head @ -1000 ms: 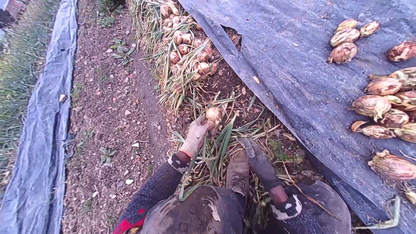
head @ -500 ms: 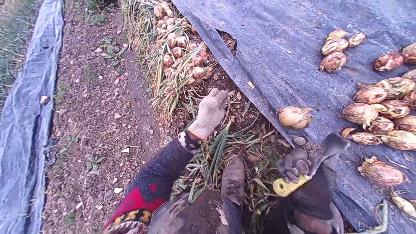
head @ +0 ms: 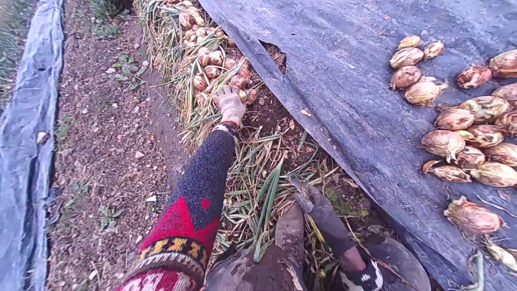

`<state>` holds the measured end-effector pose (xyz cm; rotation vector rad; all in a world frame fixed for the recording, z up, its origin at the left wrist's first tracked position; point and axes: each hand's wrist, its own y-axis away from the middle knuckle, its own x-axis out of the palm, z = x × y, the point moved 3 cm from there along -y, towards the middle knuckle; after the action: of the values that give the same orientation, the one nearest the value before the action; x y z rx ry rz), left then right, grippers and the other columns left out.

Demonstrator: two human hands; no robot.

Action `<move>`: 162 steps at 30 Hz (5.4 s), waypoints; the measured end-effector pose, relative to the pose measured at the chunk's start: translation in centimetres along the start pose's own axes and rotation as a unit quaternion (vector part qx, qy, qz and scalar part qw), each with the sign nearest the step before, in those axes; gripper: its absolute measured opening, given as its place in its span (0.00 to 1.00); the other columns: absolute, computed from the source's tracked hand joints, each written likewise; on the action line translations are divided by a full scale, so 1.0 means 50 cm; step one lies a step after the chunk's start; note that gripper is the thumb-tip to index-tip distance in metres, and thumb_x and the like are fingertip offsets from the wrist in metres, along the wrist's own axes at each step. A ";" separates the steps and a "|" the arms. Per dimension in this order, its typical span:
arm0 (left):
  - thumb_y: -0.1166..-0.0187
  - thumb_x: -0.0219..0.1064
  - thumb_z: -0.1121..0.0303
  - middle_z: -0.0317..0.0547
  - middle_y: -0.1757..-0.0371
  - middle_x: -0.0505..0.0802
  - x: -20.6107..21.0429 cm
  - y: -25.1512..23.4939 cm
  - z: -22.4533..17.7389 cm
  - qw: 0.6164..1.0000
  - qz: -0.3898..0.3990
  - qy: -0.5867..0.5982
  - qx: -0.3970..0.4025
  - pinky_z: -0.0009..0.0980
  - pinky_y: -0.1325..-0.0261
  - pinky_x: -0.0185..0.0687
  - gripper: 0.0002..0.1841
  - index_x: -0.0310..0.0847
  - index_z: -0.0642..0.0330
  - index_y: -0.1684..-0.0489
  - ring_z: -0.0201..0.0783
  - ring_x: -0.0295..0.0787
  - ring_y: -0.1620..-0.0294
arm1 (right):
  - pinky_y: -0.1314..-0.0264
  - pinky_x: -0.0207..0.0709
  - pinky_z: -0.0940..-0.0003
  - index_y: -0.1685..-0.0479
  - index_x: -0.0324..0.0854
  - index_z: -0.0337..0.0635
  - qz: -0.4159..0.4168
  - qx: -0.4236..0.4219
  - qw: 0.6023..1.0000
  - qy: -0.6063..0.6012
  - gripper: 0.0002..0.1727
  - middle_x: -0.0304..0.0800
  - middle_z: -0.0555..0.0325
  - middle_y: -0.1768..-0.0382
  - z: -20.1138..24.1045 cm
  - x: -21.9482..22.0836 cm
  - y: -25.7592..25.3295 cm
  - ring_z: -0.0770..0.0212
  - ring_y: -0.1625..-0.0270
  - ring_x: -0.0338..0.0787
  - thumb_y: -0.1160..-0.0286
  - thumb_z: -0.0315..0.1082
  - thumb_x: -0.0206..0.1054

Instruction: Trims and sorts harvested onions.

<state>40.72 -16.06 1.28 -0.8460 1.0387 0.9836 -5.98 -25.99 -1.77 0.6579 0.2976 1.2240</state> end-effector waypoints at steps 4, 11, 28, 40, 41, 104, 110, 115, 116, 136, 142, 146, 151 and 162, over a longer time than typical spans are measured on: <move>0.49 0.83 0.46 0.60 0.16 0.74 -0.012 0.102 -0.014 0.991 0.012 0.049 0.125 0.73 0.11 0.35 0.45 0.78 0.48 0.22 0.68 0.54 0.10 | 0.29 0.83 0.62 0.23 0.78 0.49 -0.069 -0.026 0.997 -0.035 0.33 0.91 0.60 0.36 0.000 -0.026 -0.005 0.68 0.35 0.89 0.27 0.51 0.73; 0.50 0.85 0.42 0.43 0.34 0.90 -0.074 0.442 -0.072 0.879 0.183 0.401 0.184 0.43 0.32 0.87 0.46 0.78 0.55 0.27 0.36 0.88 0.36 | 0.39 0.86 0.58 0.17 0.72 0.46 -0.126 -0.040 0.991 0.007 0.34 0.91 0.53 0.40 -0.004 -0.023 -0.010 0.64 0.46 0.92 0.19 0.53 0.65; 0.38 0.83 0.52 0.42 0.47 0.94 -0.167 0.651 -0.067 0.688 0.385 0.615 -0.022 0.34 0.56 0.91 0.37 0.78 0.56 0.26 0.33 0.92 0.57 | 0.81 0.79 0.71 0.50 0.87 0.45 0.067 -0.215 0.935 -0.275 0.23 0.80 0.65 0.82 0.060 0.019 0.115 0.70 0.84 0.78 0.13 0.55 0.58; 0.18 0.64 0.49 0.31 0.49 0.96 -0.268 0.654 -0.140 0.837 0.332 0.378 0.217 0.43 0.45 0.89 0.15 0.91 0.44 0.48 0.30 0.92 0.50 | 0.83 0.78 0.65 0.49 0.82 0.48 0.050 0.082 0.953 -0.287 0.44 0.81 0.57 0.77 -0.010 0.042 0.040 0.64 0.83 0.79 0.26 0.81 0.42; 0.16 0.61 0.50 0.32 0.43 0.95 -0.279 0.670 -0.155 0.843 0.329 0.333 0.263 0.46 0.41 0.87 0.15 0.90 0.43 0.44 0.32 0.92 0.43 | 0.87 0.76 0.65 0.53 0.80 0.49 0.071 0.123 0.926 -0.349 0.47 0.79 0.57 0.82 -0.008 0.040 0.040 0.63 0.87 0.77 0.31 0.85 0.40; 0.13 0.61 0.55 0.33 0.44 0.95 -0.268 0.644 -0.176 0.840 0.232 0.368 0.325 0.39 0.41 0.88 0.13 0.91 0.45 0.46 0.31 0.91 0.43 | 0.92 0.71 0.69 0.69 0.79 0.48 0.039 0.118 0.885 -0.450 0.50 0.72 0.61 0.87 0.022 0.009 0.036 0.66 0.91 0.72 0.37 0.88 0.37; 0.14 0.61 0.58 0.44 0.37 0.92 -0.142 0.305 -0.114 0.959 0.090 0.260 0.064 0.52 0.39 0.87 0.15 0.88 0.46 0.37 0.46 0.91 0.40 | 0.73 0.86 0.66 0.33 0.83 0.50 -0.058 -0.407 0.798 -0.441 0.33 0.91 0.59 0.69 0.135 -0.180 0.156 0.63 0.75 0.90 0.20 0.67 0.57; 0.27 0.70 0.69 0.63 0.19 0.78 0.008 0.126 -0.086 0.990 0.093 0.101 -0.008 0.70 0.33 0.76 0.37 0.66 0.50 0.12 0.70 0.73 0.21 | 0.75 0.83 0.70 0.32 0.78 0.43 -0.209 -0.214 0.920 -0.254 0.38 0.85 0.60 0.70 0.092 -0.107 0.090 0.65 0.75 0.84 0.16 0.68 0.48; 0.30 0.71 0.72 0.63 0.17 0.76 0.035 0.111 -0.088 0.994 0.091 0.062 0.010 0.73 0.31 0.73 0.41 0.62 0.50 0.09 0.72 0.69 0.19 | 0.69 0.86 0.66 0.32 0.78 0.41 -0.177 -0.136 0.955 -0.193 0.33 0.87 0.58 0.66 0.066 -0.086 0.065 0.63 0.70 0.86 0.13 0.62 0.51; 0.37 0.73 0.75 0.51 0.43 0.92 -0.147 0.547 -0.098 0.628 0.336 0.699 0.062 0.43 0.44 0.91 0.26 0.83 0.61 0.33 0.45 0.92 0.47 | 0.66 0.86 0.61 0.19 0.69 0.40 -0.088 -0.110 0.976 -0.166 0.37 0.87 0.54 0.62 -0.008 -0.012 -0.011 0.60 0.68 0.86 0.15 0.61 0.56; 0.29 0.74 0.60 0.42 0.33 0.89 -0.199 0.667 -0.090 0.665 0.369 0.623 0.183 0.39 0.39 0.90 0.27 0.81 0.55 0.28 0.37 0.90 0.42 | 0.59 0.91 0.62 0.34 0.84 0.37 -0.122 -0.162 0.968 -0.151 0.24 0.95 0.52 0.56 0.009 -0.009 0.029 0.61 0.61 0.93 0.15 0.48 0.64; 0.39 0.79 0.37 0.38 0.30 0.87 -0.197 0.695 -0.116 0.747 0.396 0.494 0.203 0.41 0.32 0.87 0.47 0.70 0.46 0.16 0.30 0.88 0.37 | 0.34 0.87 0.64 0.34 0.86 0.39 -0.124 -0.199 0.966 -0.108 0.22 0.95 0.56 0.43 0.009 0.000 0.031 0.66 0.42 0.93 0.16 0.45 0.66; 0.33 0.72 0.34 0.38 0.51 0.95 -0.149 0.681 -0.116 0.809 0.343 0.472 0.067 0.48 0.41 0.88 0.36 0.80 0.46 0.28 0.35 0.92 0.49 | 0.72 0.83 0.70 0.47 0.91 0.41 -0.057 -0.235 0.950 -0.197 0.20 0.89 0.59 0.72 0.052 -0.001 0.073 0.68 0.75 0.84 0.14 0.48 0.62; 0.19 0.66 0.46 0.31 0.59 0.96 -0.238 0.595 -0.135 0.874 0.219 0.409 0.141 0.39 0.51 0.90 0.17 0.92 0.46 0.50 0.29 0.92 0.60 | 0.61 0.85 0.67 0.30 0.78 0.48 -0.010 -0.025 0.986 -0.167 0.35 0.89 0.60 0.58 0.006 0.017 0.032 0.69 0.64 0.86 0.13 0.66 0.44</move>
<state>8.59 -15.13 7.54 -0.8038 2.1256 0.8033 -6.75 -24.97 -0.43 0.8011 -0.0078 1.0777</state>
